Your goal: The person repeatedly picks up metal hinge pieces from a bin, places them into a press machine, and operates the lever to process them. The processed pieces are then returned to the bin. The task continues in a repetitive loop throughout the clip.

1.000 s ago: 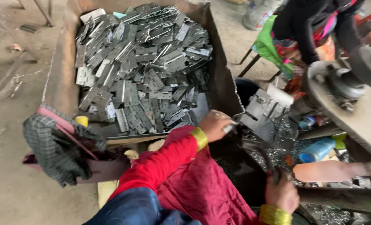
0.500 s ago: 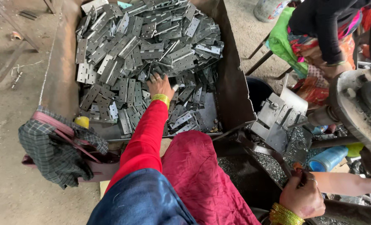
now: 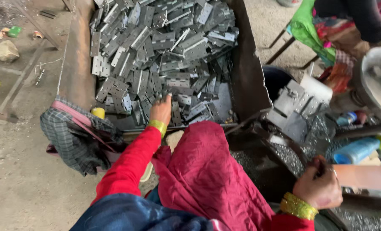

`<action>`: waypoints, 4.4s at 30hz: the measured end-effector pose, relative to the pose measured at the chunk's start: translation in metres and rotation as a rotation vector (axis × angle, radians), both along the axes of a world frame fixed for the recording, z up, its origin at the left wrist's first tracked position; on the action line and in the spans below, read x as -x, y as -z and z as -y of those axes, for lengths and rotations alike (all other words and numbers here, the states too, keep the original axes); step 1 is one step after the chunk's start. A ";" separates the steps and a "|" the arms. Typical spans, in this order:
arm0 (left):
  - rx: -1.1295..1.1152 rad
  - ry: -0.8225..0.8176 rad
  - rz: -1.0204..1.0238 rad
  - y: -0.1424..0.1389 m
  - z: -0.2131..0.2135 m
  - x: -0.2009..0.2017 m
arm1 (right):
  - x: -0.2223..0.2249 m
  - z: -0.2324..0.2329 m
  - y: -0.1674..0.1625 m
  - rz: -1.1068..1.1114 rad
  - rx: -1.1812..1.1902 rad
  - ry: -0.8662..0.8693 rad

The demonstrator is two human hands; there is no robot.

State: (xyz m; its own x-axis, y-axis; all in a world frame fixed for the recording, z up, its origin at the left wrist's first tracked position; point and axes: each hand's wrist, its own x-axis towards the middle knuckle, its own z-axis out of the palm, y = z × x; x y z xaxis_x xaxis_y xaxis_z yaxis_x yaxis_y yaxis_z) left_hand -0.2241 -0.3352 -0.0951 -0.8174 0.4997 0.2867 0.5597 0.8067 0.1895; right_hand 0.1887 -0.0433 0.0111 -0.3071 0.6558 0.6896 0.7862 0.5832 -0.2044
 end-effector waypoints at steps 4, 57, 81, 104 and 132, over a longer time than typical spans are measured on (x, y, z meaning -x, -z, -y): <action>-0.135 -0.138 0.077 -0.046 -0.020 0.019 | -0.008 0.018 0.002 0.140 0.062 0.146; 0.370 0.649 -0.095 -0.101 -0.366 -0.232 | -0.060 -0.006 0.120 0.238 0.843 0.159; 0.408 0.628 0.010 -0.120 -0.375 -0.213 | -0.064 -0.008 0.114 0.213 0.803 0.087; 0.001 0.964 -0.334 -0.115 -0.255 -0.246 | -0.038 0.062 0.014 0.124 0.585 0.138; 0.379 0.676 -0.158 -0.121 -0.340 -0.245 | -0.043 0.047 0.025 0.265 0.744 0.102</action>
State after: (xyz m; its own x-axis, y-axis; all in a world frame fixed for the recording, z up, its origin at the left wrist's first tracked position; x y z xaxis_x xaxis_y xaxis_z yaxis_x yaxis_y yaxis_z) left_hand 0.0207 0.0051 0.0263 -0.2651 0.9605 0.0848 0.9492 0.2754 -0.1524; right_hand 0.2314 -0.0904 -0.0141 -0.3128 0.9494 -0.0283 0.9054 0.2891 -0.3108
